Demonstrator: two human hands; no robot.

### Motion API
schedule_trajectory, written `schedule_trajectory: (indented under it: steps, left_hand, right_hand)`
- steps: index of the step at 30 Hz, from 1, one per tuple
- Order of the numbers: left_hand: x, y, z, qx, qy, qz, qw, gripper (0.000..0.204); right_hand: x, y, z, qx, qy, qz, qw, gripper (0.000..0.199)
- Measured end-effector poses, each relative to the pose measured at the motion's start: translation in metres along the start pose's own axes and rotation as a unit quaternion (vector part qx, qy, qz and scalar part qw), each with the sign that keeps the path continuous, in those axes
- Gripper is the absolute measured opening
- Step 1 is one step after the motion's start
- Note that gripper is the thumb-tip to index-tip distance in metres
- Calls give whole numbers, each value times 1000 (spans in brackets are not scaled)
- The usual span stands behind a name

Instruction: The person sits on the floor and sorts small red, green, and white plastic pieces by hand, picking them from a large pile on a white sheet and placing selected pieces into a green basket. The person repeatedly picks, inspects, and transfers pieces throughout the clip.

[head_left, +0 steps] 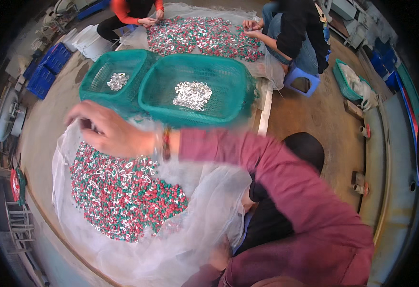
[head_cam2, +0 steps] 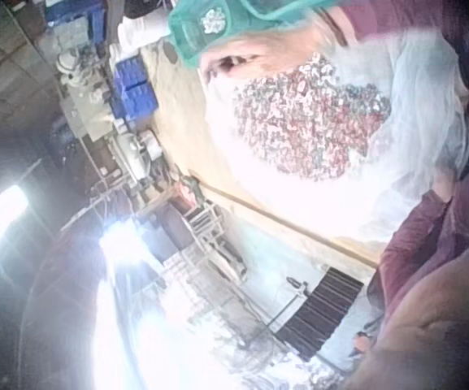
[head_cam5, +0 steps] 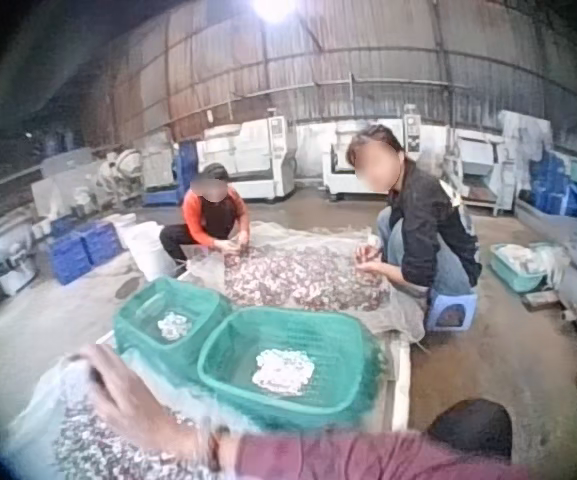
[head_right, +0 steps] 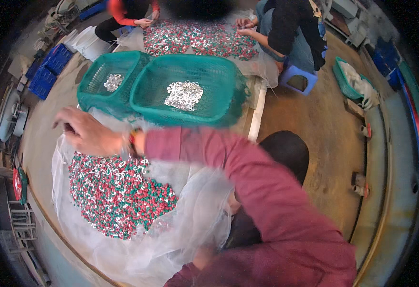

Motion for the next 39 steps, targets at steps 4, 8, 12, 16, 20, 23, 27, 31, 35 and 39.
schedule_trajectory:
  steps: [4,8,12,16,20,23,27,31,35,39]
  left_hand:
    - [-20,26,-40,-101,149,35,983,12]
    - [17,19,-123,-184,165,10,969,10]
    - [102,-40,-227,-313,409,-152,844,3]
    - [190,-118,-246,-278,381,-145,870,4]
    - [275,-142,-201,-71,218,-250,941,7]
    - [306,-115,-154,157,20,-313,936,30]
    - [315,-49,-143,177,-151,-277,932,30]
    - [334,14,-128,133,-163,-183,961,27]
    - [344,28,-103,148,-139,-160,966,26]
    - [337,32,-108,115,-195,-99,969,31]
  right_hand:
    - [34,5,20,521,-24,7,853,32]
    - [32,-100,-109,763,-24,190,617,32]
    - [-18,-274,-255,720,-216,431,499,26]
    - [-21,-437,-361,529,-384,597,466,24]
    - [5,-508,-378,464,-422,634,452,23]
    - [-3,-503,-358,458,-430,636,448,22]
    - [-71,-454,-349,424,-454,632,463,22]
    - [-184,-368,-370,361,-520,598,492,22]
    - [-265,-266,-400,288,-585,546,526,22]
    - [-295,-230,-406,250,-611,531,531,23]
Point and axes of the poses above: each hand's wrist, its own y-axis towards the middle knuckle, its own z-axis out of the palm, x = y × z, the point moved 10 cm from there along y, towards the middle knuckle, and after that the axes turned 2 degrees about z, right-handed, at the moved point
